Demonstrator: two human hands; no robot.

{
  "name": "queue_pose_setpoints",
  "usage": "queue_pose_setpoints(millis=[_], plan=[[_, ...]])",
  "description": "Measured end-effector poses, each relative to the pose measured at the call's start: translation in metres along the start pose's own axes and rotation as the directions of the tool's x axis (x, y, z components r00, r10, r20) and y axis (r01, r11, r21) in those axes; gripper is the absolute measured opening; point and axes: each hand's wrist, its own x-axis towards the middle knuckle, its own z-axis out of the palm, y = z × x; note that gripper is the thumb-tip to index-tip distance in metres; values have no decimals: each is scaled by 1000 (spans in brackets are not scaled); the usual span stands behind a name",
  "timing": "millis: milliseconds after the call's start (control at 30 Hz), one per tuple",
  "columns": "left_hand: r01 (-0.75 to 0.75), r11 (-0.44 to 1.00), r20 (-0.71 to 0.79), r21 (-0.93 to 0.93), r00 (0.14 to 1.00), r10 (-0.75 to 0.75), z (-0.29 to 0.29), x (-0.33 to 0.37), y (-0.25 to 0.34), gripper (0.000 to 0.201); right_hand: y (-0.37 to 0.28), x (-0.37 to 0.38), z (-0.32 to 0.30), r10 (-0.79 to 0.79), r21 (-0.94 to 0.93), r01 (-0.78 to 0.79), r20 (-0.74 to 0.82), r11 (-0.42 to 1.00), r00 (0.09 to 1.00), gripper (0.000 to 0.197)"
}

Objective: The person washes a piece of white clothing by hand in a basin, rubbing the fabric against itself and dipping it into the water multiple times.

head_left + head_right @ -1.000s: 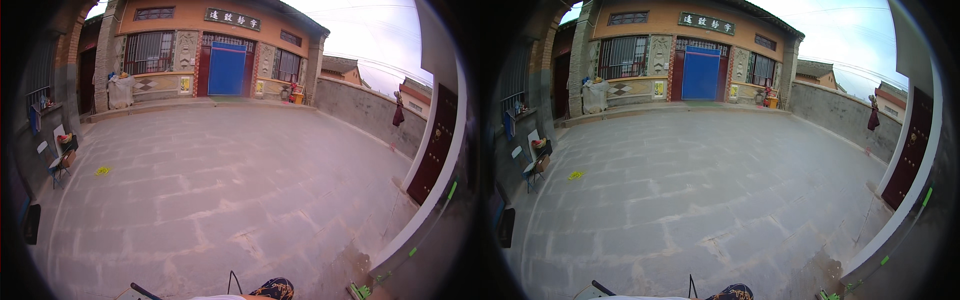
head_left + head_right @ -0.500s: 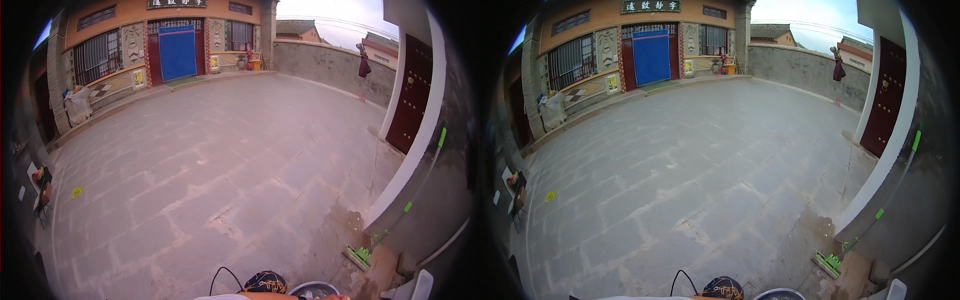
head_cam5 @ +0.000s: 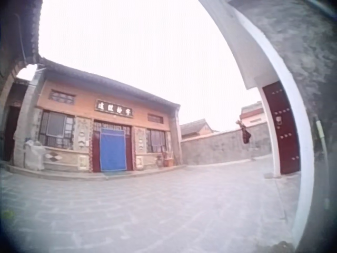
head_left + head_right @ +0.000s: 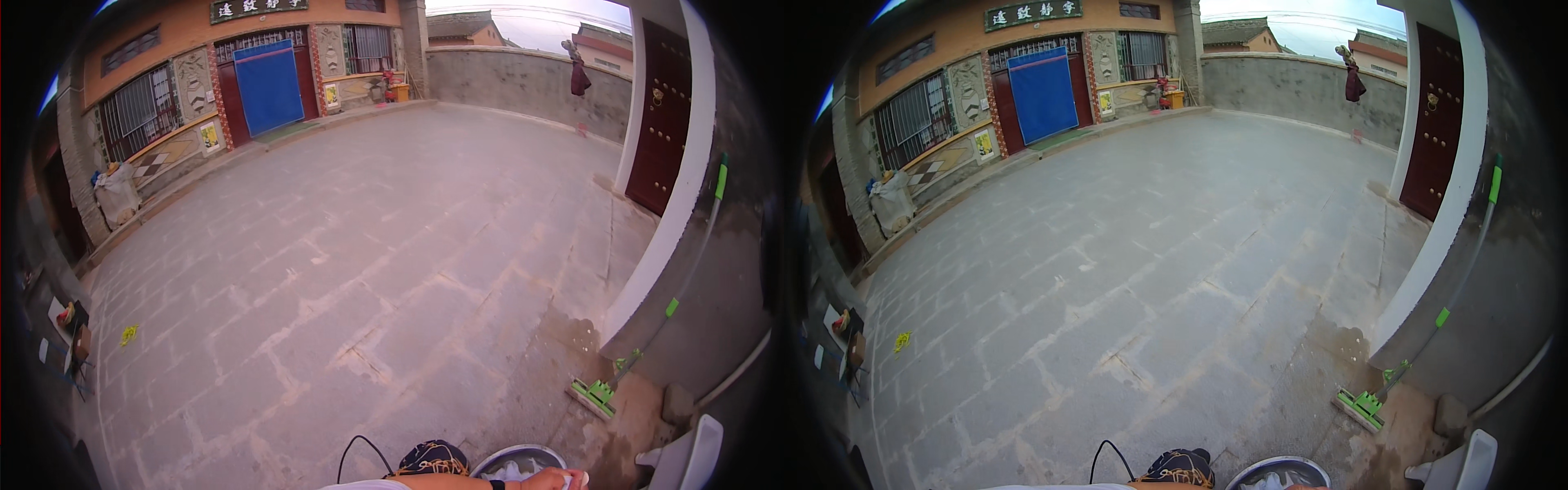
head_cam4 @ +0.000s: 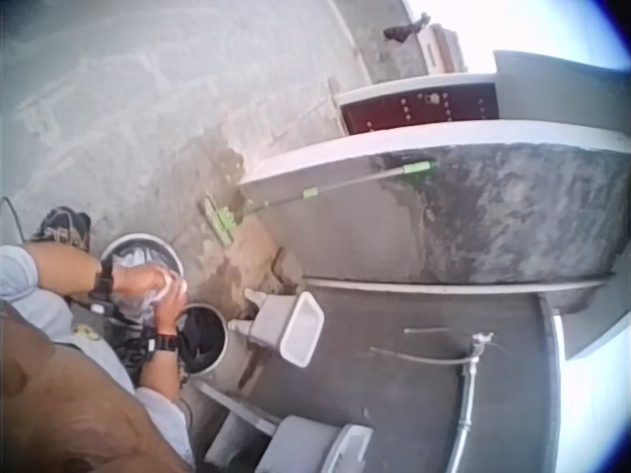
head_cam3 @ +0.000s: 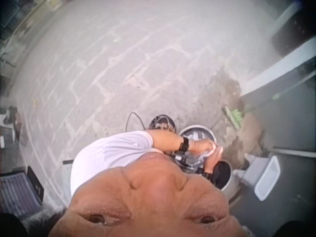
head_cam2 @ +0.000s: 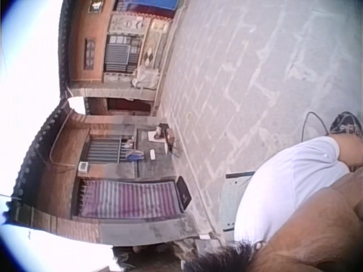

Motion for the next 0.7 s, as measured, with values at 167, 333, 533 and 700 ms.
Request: queue_pose_setpoints(millis=[167, 333, 533, 700], plan=[[241, 900, -24, -362, 963, -267, 2, 0, 29, 7, 48, 6, 3, 292, 573, -361, 213, 736, 932, 38], [241, 831, -55, -501, 950, -308, 16, 0, -17, 13, -28, -10, 6, -96, 155, 101, -38, 983, 995, 36], [109, 964, -82, -242, 988, -133, 13, 1, 17, 14, 26, 3, -8, 31, 75, -37, 75, 997, 997, 37], [344, 751, -53, -564, 892, -449, 10, 8, 15, 12, 37, 3, -3, 239, 603, -276, 142, 749, 960, 40]])
